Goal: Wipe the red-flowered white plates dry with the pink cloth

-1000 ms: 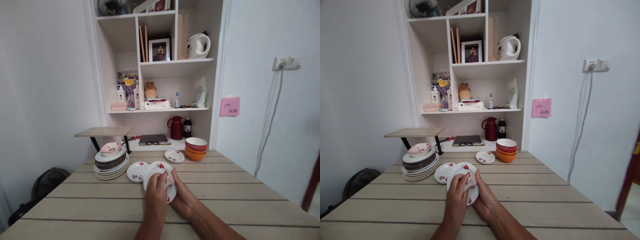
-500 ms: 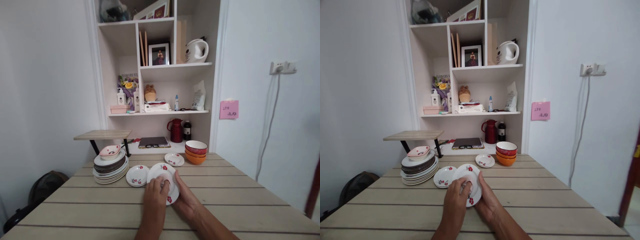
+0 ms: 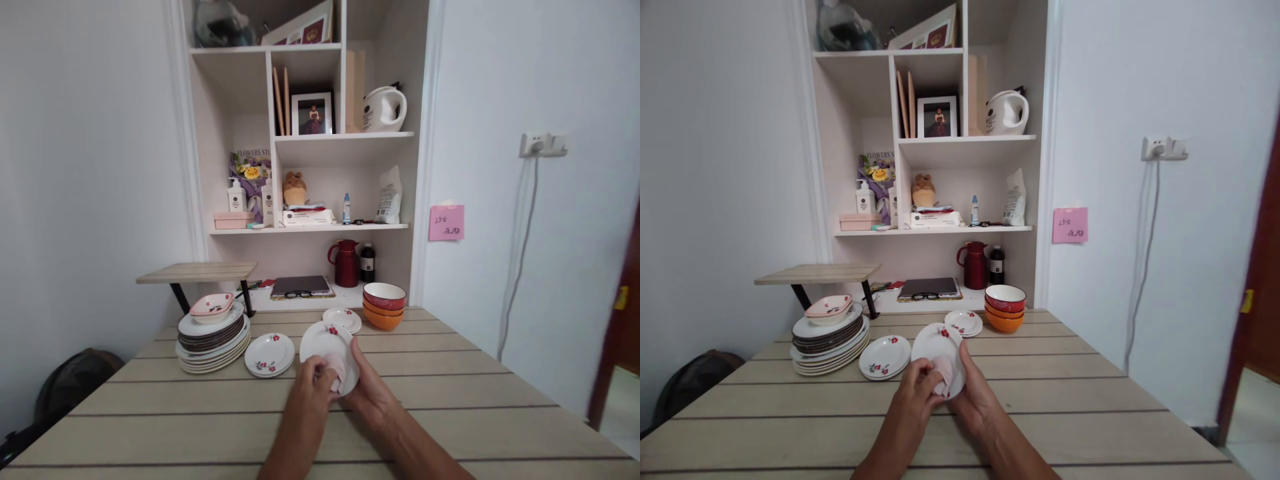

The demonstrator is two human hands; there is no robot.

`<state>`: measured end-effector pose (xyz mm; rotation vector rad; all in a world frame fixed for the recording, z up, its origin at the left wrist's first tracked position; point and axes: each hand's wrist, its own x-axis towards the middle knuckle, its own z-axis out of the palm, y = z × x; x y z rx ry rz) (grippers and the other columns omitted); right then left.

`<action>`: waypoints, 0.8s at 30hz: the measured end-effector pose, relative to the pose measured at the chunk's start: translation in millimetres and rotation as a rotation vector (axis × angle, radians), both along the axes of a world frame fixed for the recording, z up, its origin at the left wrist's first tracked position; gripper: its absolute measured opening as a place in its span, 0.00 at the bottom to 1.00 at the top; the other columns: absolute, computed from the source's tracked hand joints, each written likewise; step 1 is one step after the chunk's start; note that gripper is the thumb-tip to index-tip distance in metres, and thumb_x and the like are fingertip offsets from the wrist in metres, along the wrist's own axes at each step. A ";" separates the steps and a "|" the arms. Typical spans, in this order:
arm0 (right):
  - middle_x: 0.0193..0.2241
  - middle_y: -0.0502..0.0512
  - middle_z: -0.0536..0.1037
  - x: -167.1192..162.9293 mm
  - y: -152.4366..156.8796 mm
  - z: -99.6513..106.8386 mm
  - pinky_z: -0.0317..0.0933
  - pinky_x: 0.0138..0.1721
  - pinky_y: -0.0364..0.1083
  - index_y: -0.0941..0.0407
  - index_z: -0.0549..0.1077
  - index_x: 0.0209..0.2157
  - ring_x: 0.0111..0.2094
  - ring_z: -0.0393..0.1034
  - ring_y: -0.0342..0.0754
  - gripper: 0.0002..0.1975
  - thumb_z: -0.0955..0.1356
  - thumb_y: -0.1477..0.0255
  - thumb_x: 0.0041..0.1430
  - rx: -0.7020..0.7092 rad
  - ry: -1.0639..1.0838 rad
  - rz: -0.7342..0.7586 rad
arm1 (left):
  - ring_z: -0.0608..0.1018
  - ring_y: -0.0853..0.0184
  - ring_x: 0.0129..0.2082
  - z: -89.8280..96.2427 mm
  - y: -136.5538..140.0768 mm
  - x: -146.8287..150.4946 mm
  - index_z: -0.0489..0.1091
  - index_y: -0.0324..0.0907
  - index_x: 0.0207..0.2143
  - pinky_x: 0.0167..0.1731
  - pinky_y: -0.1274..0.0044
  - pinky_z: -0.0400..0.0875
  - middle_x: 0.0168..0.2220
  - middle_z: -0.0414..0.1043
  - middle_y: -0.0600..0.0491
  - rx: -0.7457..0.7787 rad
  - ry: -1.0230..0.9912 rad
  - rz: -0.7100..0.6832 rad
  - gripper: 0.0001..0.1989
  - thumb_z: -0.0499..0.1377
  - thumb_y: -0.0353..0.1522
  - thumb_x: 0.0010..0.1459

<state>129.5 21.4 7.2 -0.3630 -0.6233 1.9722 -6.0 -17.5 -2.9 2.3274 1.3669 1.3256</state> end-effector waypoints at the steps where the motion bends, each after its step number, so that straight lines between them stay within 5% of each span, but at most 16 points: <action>1: 0.41 0.63 0.81 0.7 -0.2 0.3 0.66 0.46 0.50 0.63 0.74 0.47 0.43 0.75 0.54 0.32 0.66 0.49 0.56 -0.004 0.007 0.020 | 0.74 0.60 0.49 -1.1 1.2 0.0 0.72 0.48 0.46 0.47 0.66 0.74 0.49 0.68 0.48 0.030 0.050 0.007 0.21 0.63 0.23 0.49; 4: 0.41 0.63 0.81 2.0 -1.8 2.0 0.65 0.48 0.50 0.64 0.74 0.48 0.44 0.74 0.53 0.33 0.66 0.48 0.56 -0.005 0.023 0.050 | 0.73 0.57 0.49 -4.7 3.6 -0.4 0.71 0.48 0.46 0.48 0.62 0.73 0.50 0.67 0.48 0.158 0.169 0.031 0.30 0.71 0.24 0.39; 10: 0.38 0.61 0.82 -5.0 -7.3 3.0 0.67 0.38 0.48 0.62 0.74 0.47 0.37 0.76 0.51 0.29 0.66 0.51 0.58 0.008 0.001 0.016 | 0.73 0.64 0.48 -9.4 6.1 -5.6 0.70 0.49 0.50 0.45 0.71 0.74 0.49 0.66 0.49 0.238 0.126 0.133 0.29 0.55 0.15 0.49; 18: 0.41 0.65 0.81 -14.8 -12.8 0.5 0.64 0.50 0.48 0.66 0.75 0.45 0.42 0.75 0.50 0.29 0.66 0.53 0.59 -0.043 0.058 0.104 | 0.74 0.65 0.43 -0.8 0.2 -6.1 0.74 0.47 0.45 0.43 0.74 0.73 0.44 0.73 0.51 0.512 0.278 0.141 0.16 0.55 0.22 0.58; 24: 0.42 0.63 0.81 -26.0 -21.1 2.2 0.61 0.53 0.53 0.62 0.74 0.49 0.46 0.74 0.54 0.28 0.67 0.53 0.58 -0.036 0.073 0.141 | 0.75 0.63 0.42 3.0 3.2 -19.8 0.72 0.44 0.50 0.42 0.72 0.73 0.44 0.73 0.47 0.644 0.262 0.437 0.19 0.52 0.22 0.59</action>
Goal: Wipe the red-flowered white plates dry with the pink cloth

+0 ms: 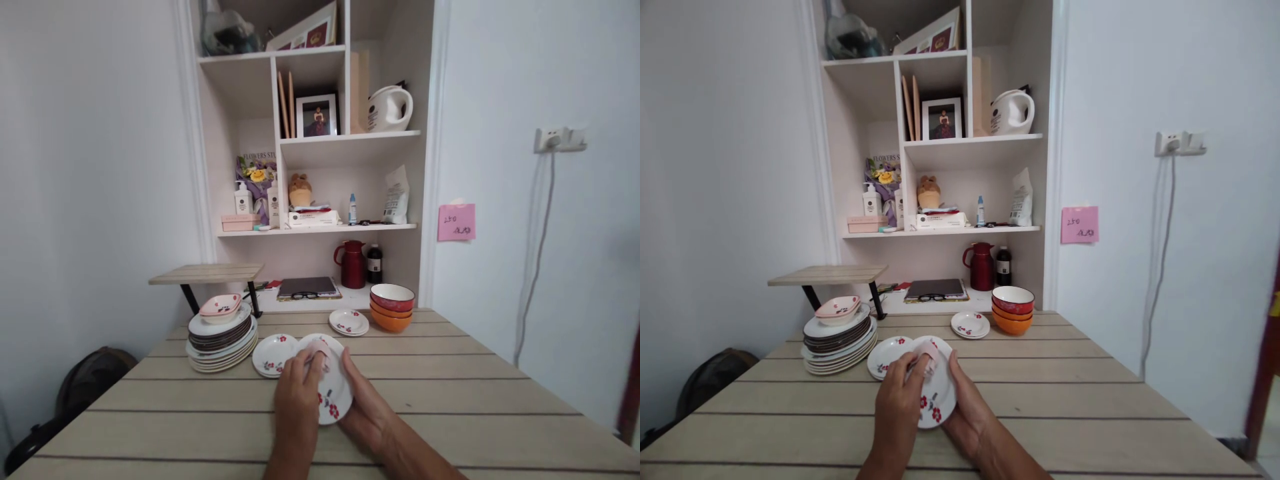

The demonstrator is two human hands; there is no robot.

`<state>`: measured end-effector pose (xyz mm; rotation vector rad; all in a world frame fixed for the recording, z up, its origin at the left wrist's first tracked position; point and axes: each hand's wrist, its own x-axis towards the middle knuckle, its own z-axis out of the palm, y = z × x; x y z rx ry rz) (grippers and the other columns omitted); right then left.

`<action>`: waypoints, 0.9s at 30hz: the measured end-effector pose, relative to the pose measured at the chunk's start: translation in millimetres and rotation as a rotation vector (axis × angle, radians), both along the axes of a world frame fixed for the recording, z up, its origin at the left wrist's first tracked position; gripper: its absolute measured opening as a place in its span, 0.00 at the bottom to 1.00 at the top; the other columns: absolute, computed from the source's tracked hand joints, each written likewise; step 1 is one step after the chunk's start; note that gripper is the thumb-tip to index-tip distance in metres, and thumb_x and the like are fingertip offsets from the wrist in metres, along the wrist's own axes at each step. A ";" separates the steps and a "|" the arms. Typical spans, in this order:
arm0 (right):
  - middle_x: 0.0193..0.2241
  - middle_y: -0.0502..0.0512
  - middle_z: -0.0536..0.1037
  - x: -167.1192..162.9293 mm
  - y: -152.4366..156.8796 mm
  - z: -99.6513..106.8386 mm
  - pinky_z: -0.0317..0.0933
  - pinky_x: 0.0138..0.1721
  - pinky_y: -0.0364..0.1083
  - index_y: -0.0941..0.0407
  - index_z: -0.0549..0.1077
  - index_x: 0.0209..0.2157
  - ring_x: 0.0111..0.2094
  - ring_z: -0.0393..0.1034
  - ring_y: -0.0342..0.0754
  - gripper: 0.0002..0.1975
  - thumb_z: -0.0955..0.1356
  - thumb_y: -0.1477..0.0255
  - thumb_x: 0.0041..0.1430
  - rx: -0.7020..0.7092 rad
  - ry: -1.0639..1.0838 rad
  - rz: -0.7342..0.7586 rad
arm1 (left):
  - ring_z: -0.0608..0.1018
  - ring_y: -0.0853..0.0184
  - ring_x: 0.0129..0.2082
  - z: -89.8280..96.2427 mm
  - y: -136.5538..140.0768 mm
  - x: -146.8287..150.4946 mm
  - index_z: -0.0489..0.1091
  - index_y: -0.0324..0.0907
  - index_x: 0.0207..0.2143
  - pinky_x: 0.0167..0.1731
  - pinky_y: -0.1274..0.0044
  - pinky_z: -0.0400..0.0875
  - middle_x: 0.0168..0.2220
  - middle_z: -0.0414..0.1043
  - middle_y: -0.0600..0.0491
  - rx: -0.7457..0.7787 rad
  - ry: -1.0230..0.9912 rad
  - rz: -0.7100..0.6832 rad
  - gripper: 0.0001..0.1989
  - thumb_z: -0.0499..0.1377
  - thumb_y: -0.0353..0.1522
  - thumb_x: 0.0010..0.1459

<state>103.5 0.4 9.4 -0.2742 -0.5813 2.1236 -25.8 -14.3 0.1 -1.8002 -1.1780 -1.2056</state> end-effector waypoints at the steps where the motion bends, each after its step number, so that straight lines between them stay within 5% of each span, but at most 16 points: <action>1: 0.41 0.62 0.82 -0.2 -0.4 0.9 0.61 0.53 0.54 0.61 0.74 0.49 0.46 0.74 0.55 0.29 0.67 0.52 0.57 -0.003 -0.015 0.001 | 0.76 0.62 0.42 -0.6 0.6 -2.5 0.72 0.44 0.49 0.41 0.72 0.73 0.43 0.73 0.47 -0.007 -0.007 0.030 0.19 0.51 0.22 0.59; 6: 0.39 0.61 0.82 10.0 7.8 3.0 0.63 0.51 0.55 0.60 0.75 0.47 0.44 0.74 0.55 0.30 0.68 0.49 0.53 -0.005 -0.049 -0.050 | 0.77 0.63 0.40 -7.1 1.6 -1.7 0.72 0.44 0.47 0.38 0.73 0.74 0.41 0.74 0.49 -0.103 -0.011 0.041 0.17 0.52 0.23 0.60; 14: 0.40 0.64 0.81 11.7 5.9 1.9 0.64 0.49 0.50 0.63 0.75 0.45 0.43 0.74 0.53 0.34 0.68 0.47 0.52 0.051 -0.034 0.022 | 0.77 0.65 0.39 -6.2 -4.6 15.0 0.73 0.45 0.45 0.39 0.76 0.75 0.41 0.76 0.50 -0.100 0.099 -0.235 0.16 0.55 0.22 0.58; 21: 0.43 0.64 0.81 2.4 1.0 1.7 0.61 0.52 0.50 0.63 0.74 0.48 0.47 0.73 0.54 0.31 0.67 0.50 0.56 0.025 0.009 0.044 | 0.76 0.63 0.42 -6.6 0.1 8.1 0.72 0.44 0.49 0.41 0.73 0.74 0.43 0.74 0.47 -0.094 -0.017 -0.086 0.19 0.51 0.22 0.59; 27: 0.43 0.64 0.81 16.6 16.1 -2.4 0.63 0.50 0.52 0.62 0.74 0.47 0.46 0.74 0.55 0.33 0.67 0.47 0.53 0.016 -0.027 -0.023 | 0.75 0.66 0.42 -11.8 4.2 9.9 0.72 0.47 0.48 0.42 0.76 0.73 0.43 0.73 0.50 -0.334 -0.072 -0.180 0.19 0.49 0.23 0.60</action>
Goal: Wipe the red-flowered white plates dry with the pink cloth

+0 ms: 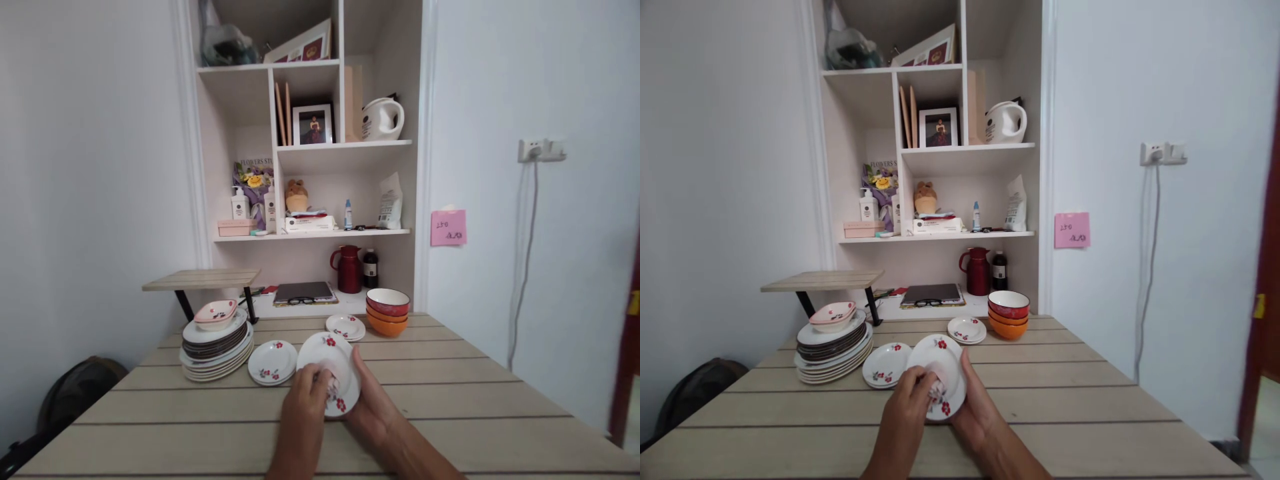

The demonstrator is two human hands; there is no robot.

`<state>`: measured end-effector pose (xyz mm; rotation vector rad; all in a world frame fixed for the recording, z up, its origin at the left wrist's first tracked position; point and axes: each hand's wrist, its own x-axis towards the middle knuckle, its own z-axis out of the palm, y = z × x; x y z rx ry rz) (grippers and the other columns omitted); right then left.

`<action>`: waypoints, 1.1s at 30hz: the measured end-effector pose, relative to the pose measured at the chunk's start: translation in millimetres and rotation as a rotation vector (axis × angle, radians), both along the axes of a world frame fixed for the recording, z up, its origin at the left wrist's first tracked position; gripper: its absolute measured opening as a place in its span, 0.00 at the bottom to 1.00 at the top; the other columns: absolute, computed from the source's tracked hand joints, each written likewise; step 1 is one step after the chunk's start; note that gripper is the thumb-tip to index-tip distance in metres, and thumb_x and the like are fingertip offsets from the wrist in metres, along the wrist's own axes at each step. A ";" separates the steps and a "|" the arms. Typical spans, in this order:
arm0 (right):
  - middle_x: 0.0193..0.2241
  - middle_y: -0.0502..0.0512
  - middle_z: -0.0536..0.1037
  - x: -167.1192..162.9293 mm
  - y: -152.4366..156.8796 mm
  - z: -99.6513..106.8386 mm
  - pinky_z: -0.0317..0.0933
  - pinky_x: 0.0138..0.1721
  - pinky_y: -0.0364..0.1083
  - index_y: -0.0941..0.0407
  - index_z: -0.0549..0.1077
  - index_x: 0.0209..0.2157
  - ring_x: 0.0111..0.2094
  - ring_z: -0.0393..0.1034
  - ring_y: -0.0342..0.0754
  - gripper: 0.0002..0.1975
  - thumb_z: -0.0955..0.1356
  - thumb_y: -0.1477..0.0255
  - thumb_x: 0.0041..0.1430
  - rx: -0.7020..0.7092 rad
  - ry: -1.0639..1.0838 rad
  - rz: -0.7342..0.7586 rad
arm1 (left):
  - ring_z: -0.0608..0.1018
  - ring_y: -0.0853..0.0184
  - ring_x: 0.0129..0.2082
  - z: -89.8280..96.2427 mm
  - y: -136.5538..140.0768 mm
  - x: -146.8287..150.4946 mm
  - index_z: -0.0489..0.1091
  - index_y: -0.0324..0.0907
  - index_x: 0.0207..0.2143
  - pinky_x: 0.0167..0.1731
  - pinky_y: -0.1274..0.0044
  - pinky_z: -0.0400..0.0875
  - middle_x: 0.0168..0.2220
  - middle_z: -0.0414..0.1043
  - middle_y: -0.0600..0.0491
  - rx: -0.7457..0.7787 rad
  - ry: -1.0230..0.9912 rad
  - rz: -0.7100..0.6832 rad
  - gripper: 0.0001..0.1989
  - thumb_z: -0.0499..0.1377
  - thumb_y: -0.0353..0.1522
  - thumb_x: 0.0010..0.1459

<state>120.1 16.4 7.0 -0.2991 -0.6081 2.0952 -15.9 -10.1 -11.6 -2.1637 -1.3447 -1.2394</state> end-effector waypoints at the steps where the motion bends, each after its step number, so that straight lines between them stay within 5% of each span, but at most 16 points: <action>1: 0.44 0.63 0.80 2.1 1.1 0.3 0.64 0.50 0.52 0.62 0.74 0.48 0.46 0.73 0.55 0.34 0.67 0.47 0.53 0.004 -0.001 0.001 | 0.75 0.66 0.43 1.0 -0.8 0.9 0.72 0.48 0.47 0.42 0.75 0.73 0.44 0.72 0.50 -0.027 -0.001 0.001 0.19 0.50 0.23 0.59; 9: 0.41 0.63 0.81 7.6 1.1 5.8 0.67 0.36 0.48 0.62 0.73 0.50 0.38 0.76 0.54 0.36 0.65 0.45 0.54 0.032 -0.003 -0.002 | 0.73 0.61 0.48 4.8 -4.8 2.6 0.73 0.51 0.48 0.45 0.68 0.74 0.50 0.67 0.48 0.061 0.073 0.026 0.23 0.57 0.20 0.52; 17: 0.42 0.64 0.81 -3.7 -10.6 6.8 0.62 0.51 0.50 0.65 0.73 0.50 0.46 0.74 0.53 0.35 0.62 0.47 0.58 0.014 0.073 0.119 | 0.75 0.64 0.42 4.2 -5.4 0.4 0.72 0.48 0.48 0.41 0.72 0.75 0.45 0.72 0.49 0.224 0.143 -0.008 0.19 0.54 0.22 0.57; 25: 0.42 0.64 0.81 -9.7 -8.4 1.0 0.61 0.52 0.53 0.63 0.72 0.51 0.44 0.75 0.55 0.34 0.63 0.48 0.58 -0.013 0.047 0.068 | 0.75 0.61 0.42 7.0 -1.3 -13.0 0.71 0.44 0.51 0.39 0.71 0.74 0.42 0.72 0.47 0.269 0.057 0.231 0.19 0.50 0.24 0.61; 33: 0.42 0.63 0.81 10.6 2.9 7.5 0.64 0.50 0.52 0.62 0.73 0.50 0.43 0.75 0.54 0.35 0.62 0.46 0.58 -0.023 -0.009 -0.087 | 0.75 0.66 0.38 5.3 -9.6 5.8 0.73 0.48 0.46 0.37 0.77 0.73 0.39 0.73 0.52 0.066 0.100 -0.064 0.17 0.51 0.24 0.61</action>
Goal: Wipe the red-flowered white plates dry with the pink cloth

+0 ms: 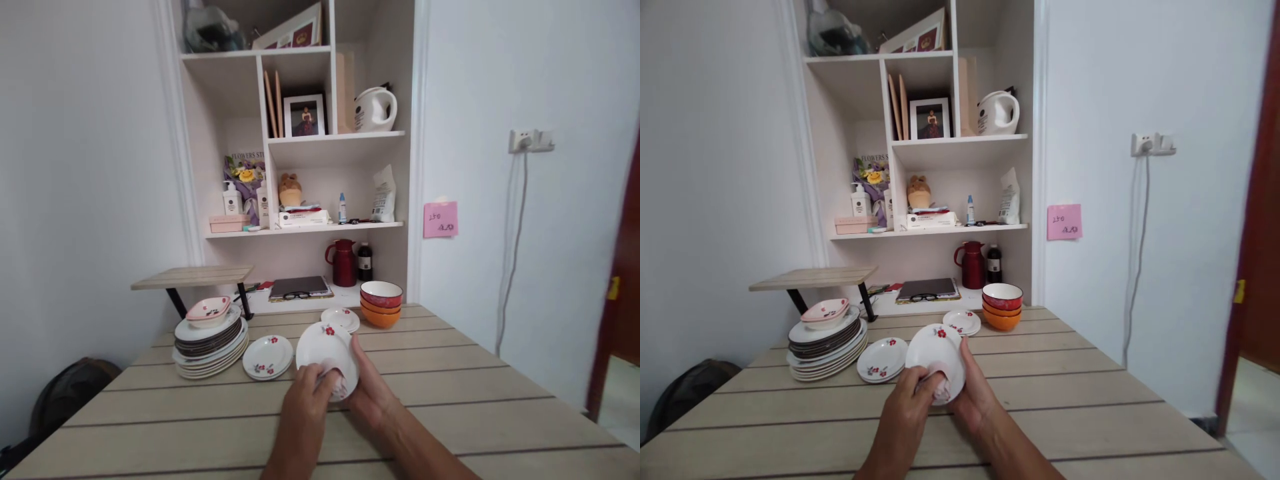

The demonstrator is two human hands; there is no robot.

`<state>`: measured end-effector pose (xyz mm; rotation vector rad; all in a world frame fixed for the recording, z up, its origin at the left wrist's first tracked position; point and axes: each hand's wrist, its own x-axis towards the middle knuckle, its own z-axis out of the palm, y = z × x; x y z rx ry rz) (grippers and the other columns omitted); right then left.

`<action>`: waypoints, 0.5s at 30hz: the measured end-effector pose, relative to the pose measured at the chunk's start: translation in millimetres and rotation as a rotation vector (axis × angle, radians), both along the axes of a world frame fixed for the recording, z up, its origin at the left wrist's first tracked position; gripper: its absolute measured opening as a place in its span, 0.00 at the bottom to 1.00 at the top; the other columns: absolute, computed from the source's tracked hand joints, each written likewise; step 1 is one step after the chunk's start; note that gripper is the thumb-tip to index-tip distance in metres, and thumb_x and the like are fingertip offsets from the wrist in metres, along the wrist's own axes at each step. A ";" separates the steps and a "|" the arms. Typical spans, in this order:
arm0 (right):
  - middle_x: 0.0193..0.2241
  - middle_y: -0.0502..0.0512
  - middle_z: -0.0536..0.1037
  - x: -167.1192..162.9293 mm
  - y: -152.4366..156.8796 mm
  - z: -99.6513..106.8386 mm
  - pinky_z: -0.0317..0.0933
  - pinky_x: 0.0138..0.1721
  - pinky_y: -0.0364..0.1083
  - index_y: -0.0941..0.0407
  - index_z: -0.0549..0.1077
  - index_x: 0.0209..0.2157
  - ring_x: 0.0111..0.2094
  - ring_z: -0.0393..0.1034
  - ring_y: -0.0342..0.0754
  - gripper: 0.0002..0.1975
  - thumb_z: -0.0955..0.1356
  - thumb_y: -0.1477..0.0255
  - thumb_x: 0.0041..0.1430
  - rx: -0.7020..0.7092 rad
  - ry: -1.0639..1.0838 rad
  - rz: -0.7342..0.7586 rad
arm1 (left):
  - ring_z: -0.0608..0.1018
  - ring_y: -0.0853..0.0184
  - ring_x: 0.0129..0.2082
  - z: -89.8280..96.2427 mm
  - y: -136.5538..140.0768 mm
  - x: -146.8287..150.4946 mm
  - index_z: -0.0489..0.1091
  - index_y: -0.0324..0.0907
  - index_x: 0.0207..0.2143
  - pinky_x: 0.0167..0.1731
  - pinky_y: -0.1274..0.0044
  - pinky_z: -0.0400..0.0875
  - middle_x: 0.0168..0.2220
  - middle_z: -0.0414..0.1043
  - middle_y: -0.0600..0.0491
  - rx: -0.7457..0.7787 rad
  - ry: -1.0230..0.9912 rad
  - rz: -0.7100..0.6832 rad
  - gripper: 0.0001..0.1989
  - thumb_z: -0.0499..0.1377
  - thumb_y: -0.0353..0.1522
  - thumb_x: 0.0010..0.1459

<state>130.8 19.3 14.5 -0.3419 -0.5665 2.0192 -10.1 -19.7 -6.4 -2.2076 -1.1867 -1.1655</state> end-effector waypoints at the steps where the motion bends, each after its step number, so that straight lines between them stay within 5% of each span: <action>1: 0.43 0.65 0.81 -0.7 -1.0 -0.1 0.63 0.51 0.51 0.63 0.73 0.50 0.44 0.75 0.54 0.35 0.62 0.46 0.58 0.006 0.007 0.022 | 0.75 0.66 0.39 0.9 -1.0 2.2 0.74 0.49 0.46 0.38 0.77 0.73 0.39 0.73 0.52 -0.002 0.002 -0.031 0.18 0.51 0.24 0.60; 7: 0.42 0.65 0.81 -15.3 -9.8 -7.6 0.62 0.52 0.50 0.66 0.73 0.49 0.43 0.75 0.53 0.34 0.63 0.48 0.59 0.014 0.039 0.142 | 0.75 0.65 0.42 0.9 4.4 -1.4 0.72 0.50 0.49 0.42 0.74 0.74 0.43 0.71 0.51 -0.049 -0.148 -0.005 0.20 0.52 0.23 0.59; 15: 0.40 0.62 0.82 -14.8 -3.7 -13.5 0.62 0.50 0.53 0.62 0.75 0.48 0.42 0.75 0.54 0.29 0.65 0.50 0.58 -0.009 0.024 0.086 | 0.75 0.64 0.43 -1.1 6.8 -7.6 0.72 0.48 0.50 0.41 0.73 0.73 0.42 0.70 0.49 -0.113 -0.236 0.207 0.19 0.52 0.25 0.60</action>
